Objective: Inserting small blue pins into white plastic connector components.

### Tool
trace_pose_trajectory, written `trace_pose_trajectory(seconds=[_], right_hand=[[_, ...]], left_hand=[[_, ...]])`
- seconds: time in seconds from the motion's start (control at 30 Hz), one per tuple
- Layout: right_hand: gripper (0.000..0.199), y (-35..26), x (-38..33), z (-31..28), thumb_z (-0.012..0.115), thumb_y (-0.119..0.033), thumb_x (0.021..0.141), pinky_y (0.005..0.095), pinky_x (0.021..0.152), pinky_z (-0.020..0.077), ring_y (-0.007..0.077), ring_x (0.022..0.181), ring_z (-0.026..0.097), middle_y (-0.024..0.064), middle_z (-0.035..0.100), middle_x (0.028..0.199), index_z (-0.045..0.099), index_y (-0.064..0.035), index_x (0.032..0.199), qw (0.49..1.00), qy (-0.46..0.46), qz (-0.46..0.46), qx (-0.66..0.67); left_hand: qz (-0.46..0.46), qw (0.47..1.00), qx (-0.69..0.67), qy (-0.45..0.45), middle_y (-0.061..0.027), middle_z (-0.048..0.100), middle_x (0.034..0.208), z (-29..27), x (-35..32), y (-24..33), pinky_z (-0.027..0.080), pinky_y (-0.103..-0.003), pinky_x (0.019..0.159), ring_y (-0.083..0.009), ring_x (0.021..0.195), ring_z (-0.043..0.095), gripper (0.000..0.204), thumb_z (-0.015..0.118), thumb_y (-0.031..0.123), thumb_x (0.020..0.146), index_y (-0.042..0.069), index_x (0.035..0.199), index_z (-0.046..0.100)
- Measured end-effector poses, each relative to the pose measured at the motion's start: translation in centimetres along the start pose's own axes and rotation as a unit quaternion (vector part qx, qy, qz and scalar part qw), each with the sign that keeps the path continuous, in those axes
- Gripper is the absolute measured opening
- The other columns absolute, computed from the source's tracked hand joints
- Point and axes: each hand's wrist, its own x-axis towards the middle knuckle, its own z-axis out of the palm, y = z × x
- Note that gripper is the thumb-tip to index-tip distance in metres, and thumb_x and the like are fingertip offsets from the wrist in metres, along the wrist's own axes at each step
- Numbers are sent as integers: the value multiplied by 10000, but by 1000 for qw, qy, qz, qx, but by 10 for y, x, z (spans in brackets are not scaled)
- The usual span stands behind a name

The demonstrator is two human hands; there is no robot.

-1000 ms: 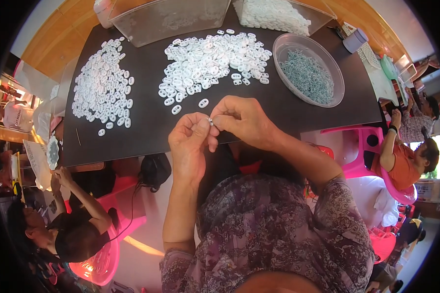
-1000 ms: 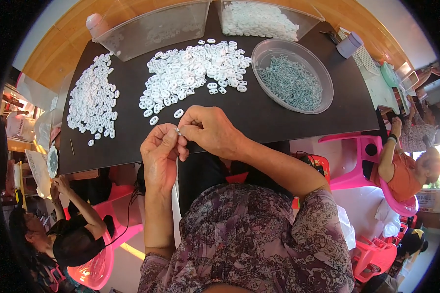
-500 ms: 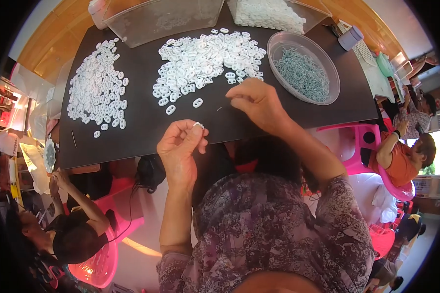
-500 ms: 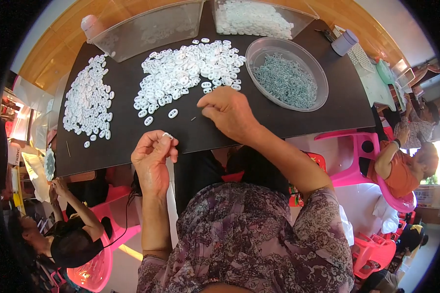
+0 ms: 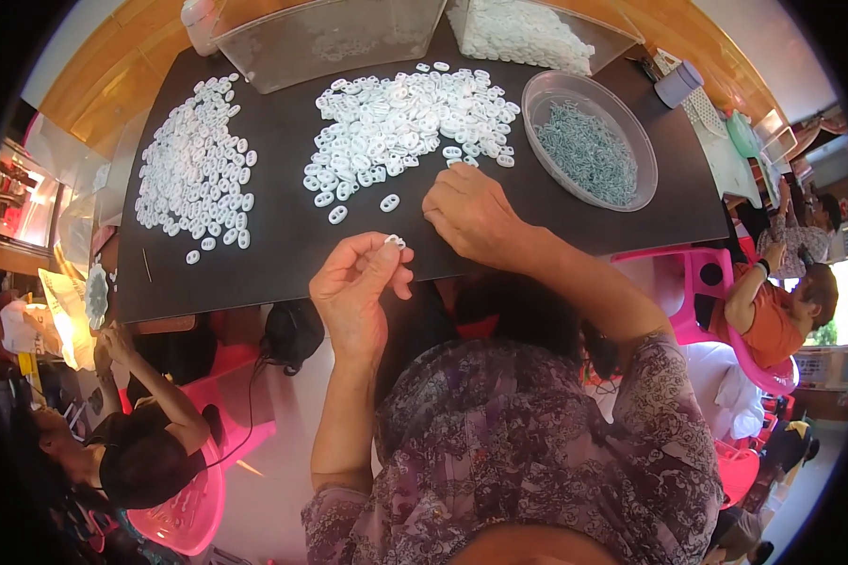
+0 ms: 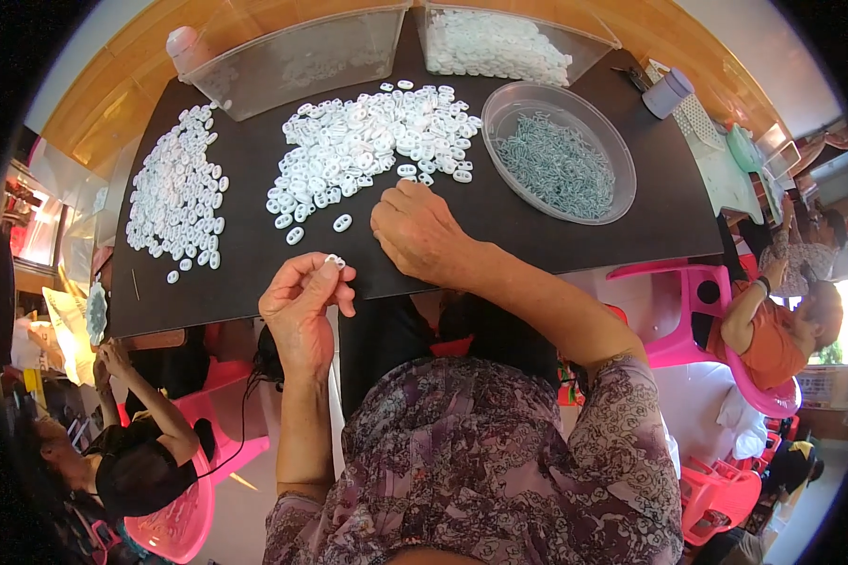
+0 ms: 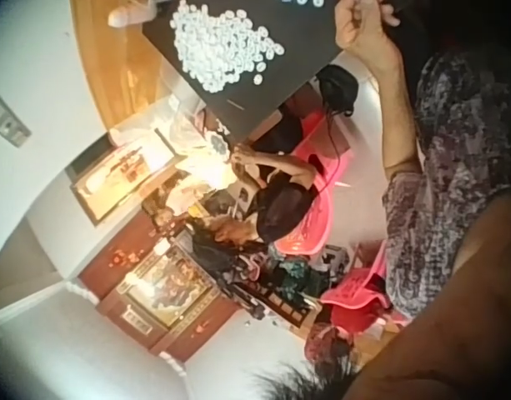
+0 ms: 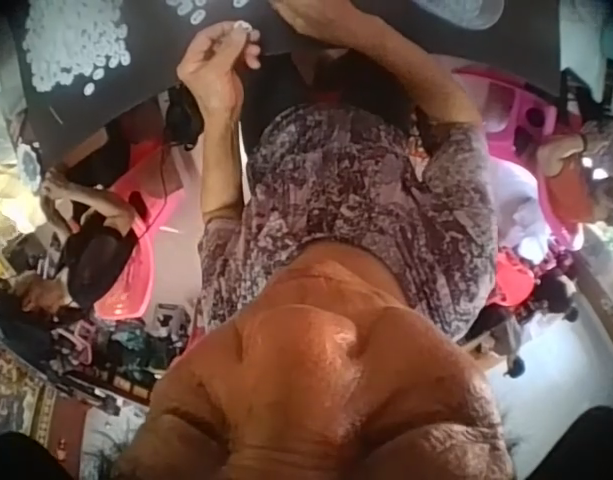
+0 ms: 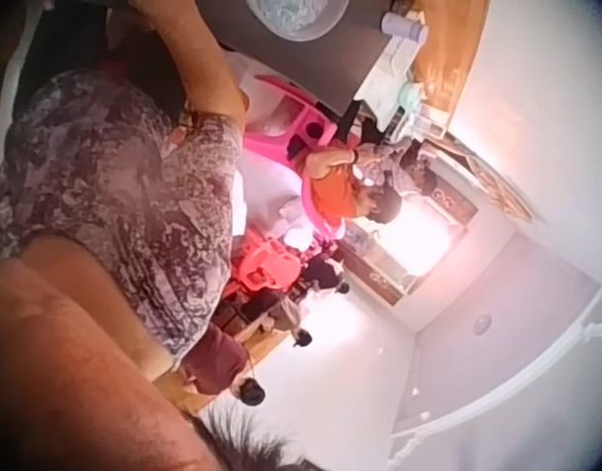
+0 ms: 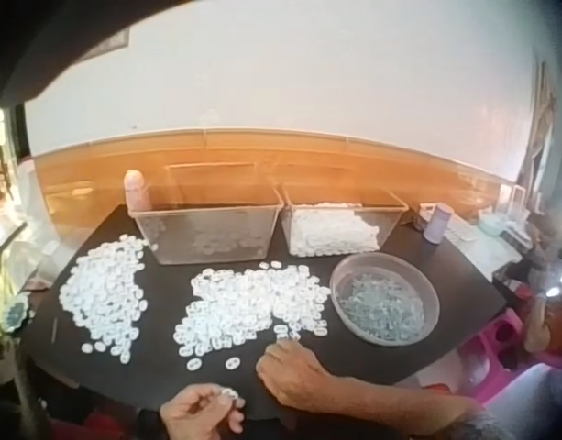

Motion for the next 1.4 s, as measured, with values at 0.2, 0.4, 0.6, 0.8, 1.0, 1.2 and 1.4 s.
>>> trace_pose_trajectory(seconds=[0.2,0.4,0.6,0.8,1.0,1.2,1.4], right_hand=[[74,-32,10,-20,633,-40,766,266,569,420,127,610,521,39,536,700,581,-17,815,959,-42,179,216],[100,-46,15,-26,640,-49,795,207,611,434,38,694,522,-8,593,766,605,-8,880,877,-60,286,382],[113,-48,12,-25,634,-49,810,193,625,437,35,719,529,-3,591,783,597,2,904,853,-73,313,411],[120,-52,11,-23,636,-49,808,193,616,438,33,714,526,1,589,785,592,-3,910,853,-58,319,408],[122,-53,11,-23,639,-52,807,194,611,438,35,705,526,1,588,783,593,-7,910,871,-66,315,371],[128,-51,6,-18,648,-54,796,194,599,431,33,689,522,-6,584,754,597,-7,902,867,-45,311,386],[94,-55,9,-19,618,-17,791,201,562,429,35,642,501,-3,553,704,576,9,870,885,-44,294,358]], left_hand=[[13,1000,3,11,-166,637,757,0,0,0,455,-251,446,-149,509,568,75,576,-18,822,-54,885,593],[23,1000,-14,4,-122,621,733,3,0,1,441,-228,462,-130,529,556,86,585,-37,811,-64,889,611],[22,1000,-15,10,-110,614,747,2,-1,1,432,-224,479,-129,546,543,92,591,-28,814,-65,895,618],[23,1000,-11,2,-113,607,735,1,-2,-1,440,-237,464,-134,529,543,87,600,-2,824,-68,880,605],[13,1000,-18,-1,-97,612,755,0,-3,-1,433,-213,492,-112,560,538,75,597,-19,822,-57,885,613],[9,1000,-17,-3,-96,613,753,0,-3,0,432,-211,491,-109,559,537,72,594,-17,824,-54,883,614],[2,1000,-12,-4,-89,611,749,0,-4,-1,429,-209,493,-107,562,536,79,597,-7,825,-54,884,616]])
